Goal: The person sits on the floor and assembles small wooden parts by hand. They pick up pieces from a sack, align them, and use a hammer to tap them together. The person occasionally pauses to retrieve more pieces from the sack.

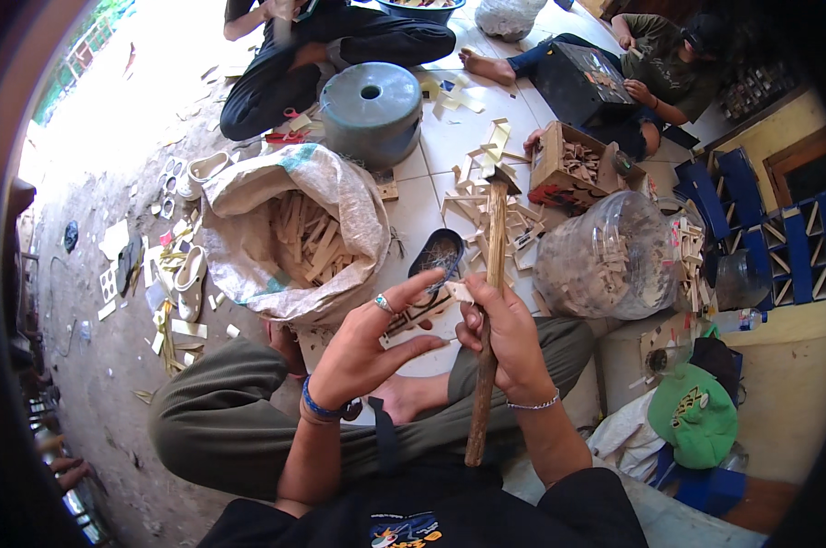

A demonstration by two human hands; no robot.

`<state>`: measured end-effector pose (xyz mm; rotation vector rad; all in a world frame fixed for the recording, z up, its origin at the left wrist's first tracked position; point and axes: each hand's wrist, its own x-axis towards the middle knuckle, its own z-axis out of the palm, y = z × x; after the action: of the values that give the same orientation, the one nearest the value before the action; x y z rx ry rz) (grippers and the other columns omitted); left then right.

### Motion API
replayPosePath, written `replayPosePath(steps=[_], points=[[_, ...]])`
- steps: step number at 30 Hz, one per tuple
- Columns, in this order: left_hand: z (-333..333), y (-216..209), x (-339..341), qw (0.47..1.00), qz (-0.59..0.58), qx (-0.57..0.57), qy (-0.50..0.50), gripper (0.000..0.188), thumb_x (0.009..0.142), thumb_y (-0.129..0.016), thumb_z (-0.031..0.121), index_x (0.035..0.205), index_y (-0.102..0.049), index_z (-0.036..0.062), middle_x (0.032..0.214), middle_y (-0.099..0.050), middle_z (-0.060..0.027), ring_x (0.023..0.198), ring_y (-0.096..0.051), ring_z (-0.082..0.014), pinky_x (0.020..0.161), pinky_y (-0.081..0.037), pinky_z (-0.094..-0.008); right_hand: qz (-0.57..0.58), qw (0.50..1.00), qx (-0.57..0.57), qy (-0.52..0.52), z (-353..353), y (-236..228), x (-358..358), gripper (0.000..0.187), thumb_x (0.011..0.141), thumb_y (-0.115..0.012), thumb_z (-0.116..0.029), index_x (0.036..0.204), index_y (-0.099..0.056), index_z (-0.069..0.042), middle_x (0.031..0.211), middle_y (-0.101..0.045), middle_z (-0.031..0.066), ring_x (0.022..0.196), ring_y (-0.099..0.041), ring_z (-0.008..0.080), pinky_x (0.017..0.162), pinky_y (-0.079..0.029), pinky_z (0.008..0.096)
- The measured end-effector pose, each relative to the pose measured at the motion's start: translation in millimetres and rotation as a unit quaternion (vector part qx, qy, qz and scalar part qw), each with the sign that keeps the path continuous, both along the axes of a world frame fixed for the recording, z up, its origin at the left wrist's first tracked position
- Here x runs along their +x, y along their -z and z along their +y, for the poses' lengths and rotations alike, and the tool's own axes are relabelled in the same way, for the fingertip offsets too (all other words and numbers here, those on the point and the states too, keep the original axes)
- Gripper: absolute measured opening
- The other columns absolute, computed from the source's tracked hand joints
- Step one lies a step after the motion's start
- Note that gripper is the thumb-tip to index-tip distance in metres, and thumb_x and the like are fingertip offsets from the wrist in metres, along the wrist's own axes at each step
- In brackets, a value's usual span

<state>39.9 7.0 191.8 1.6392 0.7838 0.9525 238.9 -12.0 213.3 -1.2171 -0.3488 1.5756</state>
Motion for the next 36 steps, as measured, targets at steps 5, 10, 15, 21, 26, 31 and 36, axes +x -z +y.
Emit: replayPosePath(steps=[5,10,15,21,26,31,36], points=[[8,12,-11,0.992,0.126,0.000,0.012,0.066,0.093,-0.071,0.007,0.155,-0.050,0.0148,0.117,-0.071,-0.0203,0.097,-0.071,-0.0372,0.087,-0.056,-0.0422,-0.008,0.999,-0.029,-0.045,-1,34,23,0.028,0.109,-0.059,-0.030,0.124,-0.060,-0.006,0.070,-0.048,-0.0033,0.062,-0.047,0.0034,0.049,-0.038,0.0217],[-1,37,-31,0.979,0.202,-0.028,0.000,0.042,0.093,-0.069,0.007,0.135,-0.062,0.0070,0.107,-0.071,-0.0193,0.089,-0.071,-0.0369,0.081,-0.056,-0.0437,-0.236,0.954,-0.056,-0.178,-13,86,59,0.039,0.107,-0.063,-0.037,0.134,-0.063,-0.009,0.071,-0.049,-0.0035,0.063,-0.047,0.0036,0.053,-0.040,0.0219],[-18,84,-39,0.968,0.217,-0.054,-0.113,0.016,0.090,-0.067,0.010,0.105,-0.070,0.0028,0.102,-0.069,-0.0194,0.096,-0.067,-0.0415,0.085,-0.054,-0.0484,-0.494,0.777,0.006,-0.391,-20,116,107,0.038,0.096,-0.075,-0.040,0.112,-0.076,-0.007,0.080,-0.071,0.0107,0.071,-0.068,0.0257,0.070,-0.053,0.0380],[-14,144,-29,0.941,0.298,-0.027,-0.159,0.026,0.083,-0.078,0.011,0.107,-0.071,0.0019,0.102,-0.070,-0.0195,0.092,-0.069,-0.0382,0.083,-0.055,-0.0438,-0.659,0.552,0.062,-0.506,-59,151,87,0.040,0.092,-0.074,-0.042,0.097,-0.066,-0.003,0.084,-0.072,0.0214,0.085,-0.072,0.0422,0.077,-0.055,0.0548],[-14,174,-23,0.943,0.282,-0.100,-0.149,0.031,0.083,-0.081,0.010,0.111,-0.071,0.0028,0.103,-0.070,-0.0187,0.088,-0.073,-0.0335,0.079,-0.058,-0.0425,-0.724,0.541,0.081,-0.420,-92,181,80,0.036,0.095,-0.072,-0.039,0.101,-0.060,-0.005,0.096,-0.067,0.0173,0.082,-0.068,0.0407,0.074,-0.053,0.0530],[-11,194,-12,0.949,0.264,-0.066,-0.157,0.026,0.087,-0.074,0.009,0.112,-0.072,0.0067,0.108,-0.068,-0.0195,0.095,-0.070,-0.0398,0.084,-0.057,-0.0465,-0.760,0.496,0.126,-0.401,-82,162,73,0.037,0.089,-0.078,-0.039,0.101,-0.065,-0.006,0.102,-0.061,0.0151,0.083,-0.064,0.0372,0.076,-0.049,0.0481],[-13,209,-2,0.950,0.247,-0.095,-0.165,0.027,0.087,-0.069,0.007,0.114,-0.070,0.0094,0.114,-0.067,-0.0184,0.097,-0.068,-0.0438,0.085,-0.056,-0.0513,-0.691,0.627,0.214,-0.291,-7,112,8,0.025,0.094,-0.076,-0.027,0.106,-0.070,-0.006,0.094,-0.067,0.0134,0.081,-0.067,0.0359,0.073,-0.051,0.0459]])
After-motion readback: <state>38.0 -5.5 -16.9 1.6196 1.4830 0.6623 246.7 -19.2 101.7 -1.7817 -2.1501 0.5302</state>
